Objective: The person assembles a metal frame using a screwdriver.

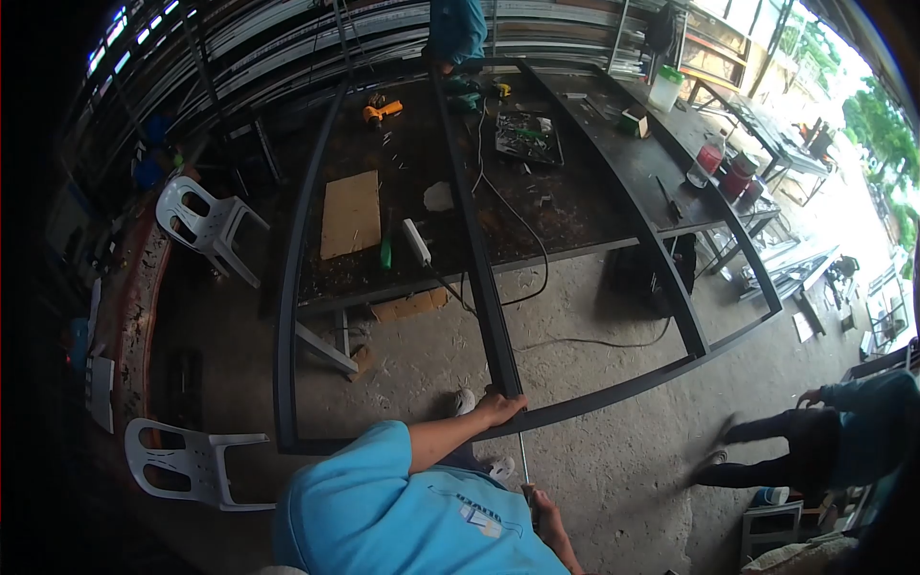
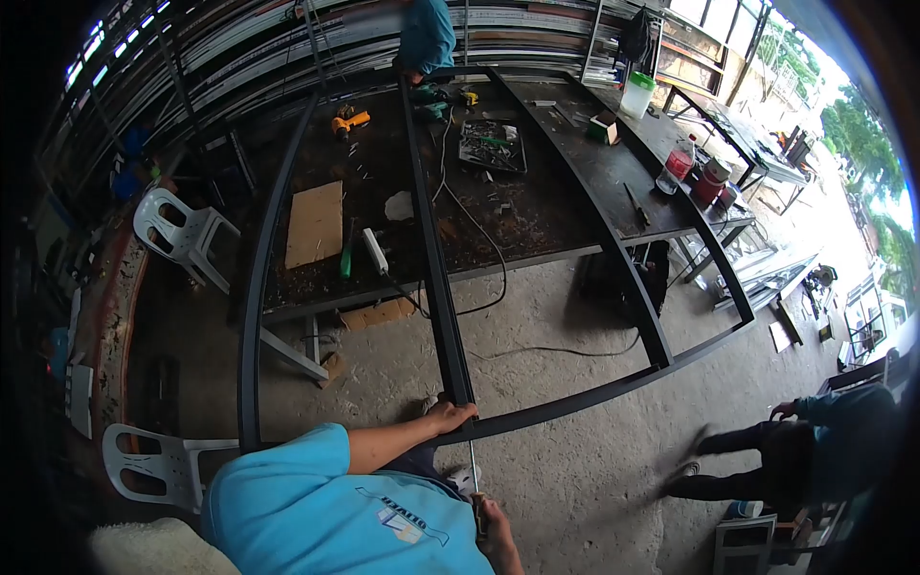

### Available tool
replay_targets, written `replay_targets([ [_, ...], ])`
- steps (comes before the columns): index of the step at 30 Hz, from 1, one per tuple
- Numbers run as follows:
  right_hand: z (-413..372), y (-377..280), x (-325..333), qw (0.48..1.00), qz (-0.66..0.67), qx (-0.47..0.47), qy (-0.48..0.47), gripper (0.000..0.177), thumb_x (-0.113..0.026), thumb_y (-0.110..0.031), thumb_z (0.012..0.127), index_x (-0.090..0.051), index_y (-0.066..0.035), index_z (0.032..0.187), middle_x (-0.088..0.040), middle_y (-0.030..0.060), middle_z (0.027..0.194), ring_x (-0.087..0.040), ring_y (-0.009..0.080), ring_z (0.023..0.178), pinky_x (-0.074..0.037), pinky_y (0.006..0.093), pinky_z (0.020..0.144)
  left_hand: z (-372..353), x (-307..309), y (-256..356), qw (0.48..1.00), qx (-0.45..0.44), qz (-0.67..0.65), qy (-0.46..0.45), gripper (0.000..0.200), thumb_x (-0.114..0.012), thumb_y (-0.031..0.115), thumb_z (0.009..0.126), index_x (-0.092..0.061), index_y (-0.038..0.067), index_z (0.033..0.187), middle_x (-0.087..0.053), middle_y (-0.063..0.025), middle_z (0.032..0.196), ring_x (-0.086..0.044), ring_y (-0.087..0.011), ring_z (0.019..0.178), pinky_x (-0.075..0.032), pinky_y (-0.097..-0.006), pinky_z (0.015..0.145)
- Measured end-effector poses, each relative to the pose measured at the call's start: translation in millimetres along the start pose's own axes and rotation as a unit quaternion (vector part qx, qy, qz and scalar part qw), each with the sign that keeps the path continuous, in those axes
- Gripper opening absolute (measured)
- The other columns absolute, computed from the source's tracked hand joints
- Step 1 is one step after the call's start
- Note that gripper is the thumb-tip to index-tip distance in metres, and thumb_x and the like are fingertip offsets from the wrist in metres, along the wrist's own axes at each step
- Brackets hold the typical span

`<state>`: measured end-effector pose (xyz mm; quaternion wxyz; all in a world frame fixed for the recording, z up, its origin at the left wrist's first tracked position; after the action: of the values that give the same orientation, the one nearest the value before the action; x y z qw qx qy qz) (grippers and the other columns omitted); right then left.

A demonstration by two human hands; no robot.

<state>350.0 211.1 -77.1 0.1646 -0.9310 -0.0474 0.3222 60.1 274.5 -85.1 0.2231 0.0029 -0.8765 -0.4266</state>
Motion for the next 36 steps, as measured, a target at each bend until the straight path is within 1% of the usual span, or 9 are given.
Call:
replay_targets([
  [8, -10, -14, -8, 0.962, -0.211, 0.146, 0.096, 0.027, -0.065, -0.023, 0.086, -0.059, -0.012, 0.110, -0.066, 0.0050, 0.080, -0.062, 0.0199, 0.062, -0.050, 0.0334, 0.055, -1, 1, -1, 1.000, 0.019, -0.008, 0.012, 0.058, -0.051, 0.056, 0.074, -0.068, 0.002, 0.088, -0.068, -0.0201, 0.091, -0.067, -0.0311, 0.089, -0.051, -0.0374, 0.078],
  [10, -11, -13, -2, 0.676, -0.492, 0.503, 0.221, 0.026, -0.069, -0.015, 0.082, -0.062, -0.011, 0.107, -0.068, 0.0090, 0.080, -0.065, 0.0251, 0.063, -0.051, 0.0342, 0.056, -1, 3, 1, 1.000, 0.013, -0.009, 0.007, 0.059, -0.051, 0.056, 0.073, -0.069, 0.002, 0.089, -0.068, -0.0199, 0.092, -0.067, -0.0310, 0.090, -0.051, -0.0372, 0.079],
  [12, -34, -29, -39, 0.556, -0.657, 0.417, 0.293, 0.019, -0.070, -0.014, 0.081, -0.064, -0.009, 0.098, -0.068, 0.0121, 0.082, -0.067, 0.0291, 0.071, -0.053, 0.0349, 0.060, 4, 1, -4, 1.000, 0.007, -0.012, 0.004, 0.060, -0.051, 0.057, 0.073, -0.069, 0.002, 0.090, -0.068, -0.0196, 0.093, -0.067, -0.0308, 0.091, -0.051, -0.0371, 0.079],
  [18, -14, -20, -5, 0.758, -0.480, 0.381, 0.223, 0.016, -0.066, -0.016, 0.085, -0.062, -0.007, 0.097, -0.066, 0.0071, 0.073, -0.065, 0.0188, 0.064, -0.050, 0.0307, 0.057, 4, -1, -5, 0.999, 0.045, 0.006, -0.021, 0.065, -0.051, 0.059, 0.072, -0.068, 0.001, 0.097, -0.067, -0.0204, 0.100, -0.066, -0.0307, 0.095, -0.050, -0.0371, 0.083],
  [21, -3, -8, -2, 0.986, -0.054, 0.146, 0.059, 0.015, -0.061, -0.019, 0.090, -0.061, -0.005, 0.095, -0.061, -0.0013, 0.072, -0.055, 0.0108, 0.056, -0.045, 0.0244, 0.052, 7, -2, -10, 0.999, 0.034, 0.026, 0.029, 0.073, -0.050, 0.063, 0.073, -0.066, -0.003, 0.101, -0.066, -0.0228, 0.100, -0.065, -0.0309, 0.096, -0.049, -0.0368, 0.085],
  [24, -11, -11, -23, 0.991, 0.066, -0.020, -0.118, 0.018, -0.060, -0.023, 0.091, -0.060, -0.006, 0.097, -0.062, 0.0025, 0.079, -0.057, 0.0114, 0.061, -0.046, 0.0252, 0.054, 3, -1, -13, 0.997, 0.071, -0.016, -0.035, 0.073, -0.051, 0.062, 0.071, -0.066, -0.003, 0.100, -0.067, -0.0215, 0.098, -0.066, -0.0313, 0.095, -0.050, -0.0365, 0.083],
  [30, -21, -25, -24, 0.988, -0.099, 0.074, 0.090, 0.028, -0.066, -0.019, 0.087, -0.058, -0.006, 0.111, -0.063, 0.0081, 0.088, -0.061, 0.0159, 0.068, -0.048, 0.0265, 0.052, 1, 1, -5, 0.999, 0.026, -0.028, -0.001, 0.064, -0.051, 0.056, 0.072, -0.067, -0.002, 0.093, -0.068, -0.0200, 0.094, -0.067, -0.0310, 0.090, -0.051, -0.0358, 0.081],
  [34, -43, -19, -26, 0.800, -0.424, 0.340, 0.255, 0.045, -0.075, -0.018, 0.079, -0.059, -0.011, 0.120, -0.069, 0.0123, 0.088, -0.067, 0.0195, 0.072, -0.052, 0.0322, 0.059, 8, -9, -28, 0.994, 0.095, 0.020, 0.042, 0.056, -0.053, 0.056, 0.077, -0.071, 0.004, 0.090, -0.070, -0.0113, 0.089, -0.067, -0.0219, 0.083, -0.050, -0.0323, 0.074],
  [36, -45, -11, -25, 0.550, -0.631, 0.480, 0.263, 0.037, -0.074, -0.016, 0.079, -0.063, -0.011, 0.114, -0.071, 0.0107, 0.082, -0.069, 0.0213, 0.070, -0.052, 0.0310, 0.059, -20, 1, 7, 0.998, 0.056, -0.023, -0.006, 0.062, -0.052, 0.054, 0.071, -0.067, -0.001, 0.094, -0.068, -0.0199, 0.096, -0.066, -0.0296, 0.095, -0.050, -0.0360, 0.083],
])
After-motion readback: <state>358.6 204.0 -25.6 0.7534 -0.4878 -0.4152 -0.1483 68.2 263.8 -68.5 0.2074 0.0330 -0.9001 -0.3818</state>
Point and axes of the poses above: each hand's wrist, its own z-axis towards the middle knuckle, its own x-axis out of the back of the hand, y = z × x, the point moved 4 cm from there along z, towards the middle knuckle
